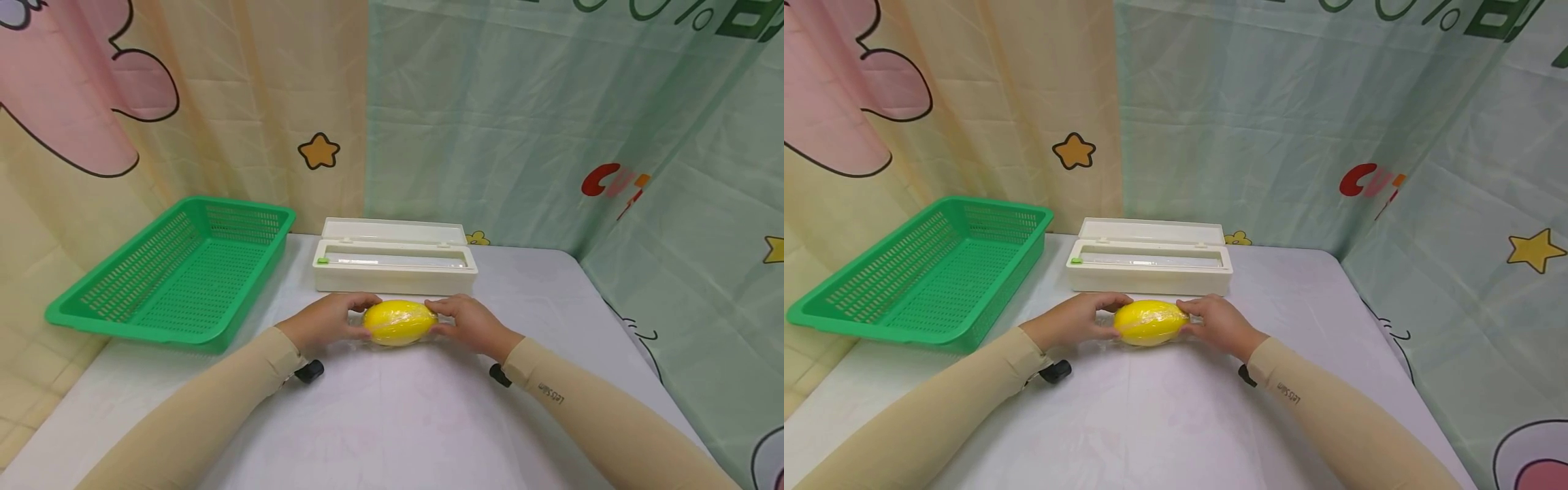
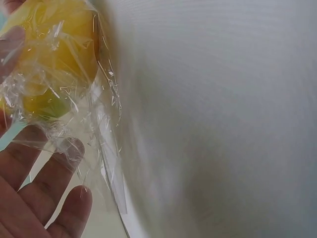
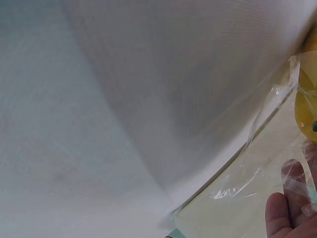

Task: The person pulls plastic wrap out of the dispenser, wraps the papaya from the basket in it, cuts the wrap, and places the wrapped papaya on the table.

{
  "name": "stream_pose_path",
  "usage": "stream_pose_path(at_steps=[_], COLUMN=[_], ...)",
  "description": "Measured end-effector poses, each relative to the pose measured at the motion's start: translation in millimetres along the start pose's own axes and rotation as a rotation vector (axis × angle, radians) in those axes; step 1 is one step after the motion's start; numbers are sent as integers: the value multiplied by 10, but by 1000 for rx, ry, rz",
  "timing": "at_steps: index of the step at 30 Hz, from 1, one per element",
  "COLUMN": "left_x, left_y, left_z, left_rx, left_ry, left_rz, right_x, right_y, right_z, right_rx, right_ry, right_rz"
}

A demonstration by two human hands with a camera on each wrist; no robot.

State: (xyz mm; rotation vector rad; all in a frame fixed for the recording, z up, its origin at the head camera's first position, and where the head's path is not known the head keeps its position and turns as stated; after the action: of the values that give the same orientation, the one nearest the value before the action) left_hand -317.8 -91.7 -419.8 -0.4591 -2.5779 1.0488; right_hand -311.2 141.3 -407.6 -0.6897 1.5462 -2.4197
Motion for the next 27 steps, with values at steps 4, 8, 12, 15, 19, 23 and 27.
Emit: stream_pose_path(at_steps=[4, 8, 12, 15, 19, 23, 27], left_x=[0, 3, 3, 1, -10, -24, -33], left_y=[-5, -3, 3, 6, 15, 24, 41], left_z=[6, 17, 33, 39, 42, 47, 43], left_rx=[17, 24, 15, 6, -16, -20, -10], left_ry=[-8, -6, -9, -15, -28, -53, -74], left_rz=[-2, -5, -9, -13, -17, -25, -32], right_x=[10, 22, 26, 16, 0, -13, -10], right_y=[-6, -8, -7, -11, -13, -2, 8], right_z=[3, -7, -2, 21, 72, 123, 110], right_rx=[23, 39, 18, -24, -110, -173, -164], right_ry=[27, 48, 18, -32, -110, -160, -127], right_rz=[-10, -12, -19, -42, -85, -105, -100])
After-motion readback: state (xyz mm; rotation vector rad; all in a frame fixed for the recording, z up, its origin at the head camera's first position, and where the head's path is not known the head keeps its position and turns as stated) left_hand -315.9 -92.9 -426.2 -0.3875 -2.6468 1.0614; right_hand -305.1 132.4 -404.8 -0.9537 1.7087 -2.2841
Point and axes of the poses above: each hand's wrist, its own x-axis towards the middle knuckle, its own y-axis out of the palm, z = x × y, the point moved 8 cm from there along x, towards the middle knuckle, and after that the axes turned 14 degrees about -z, right-handed, at the moved point
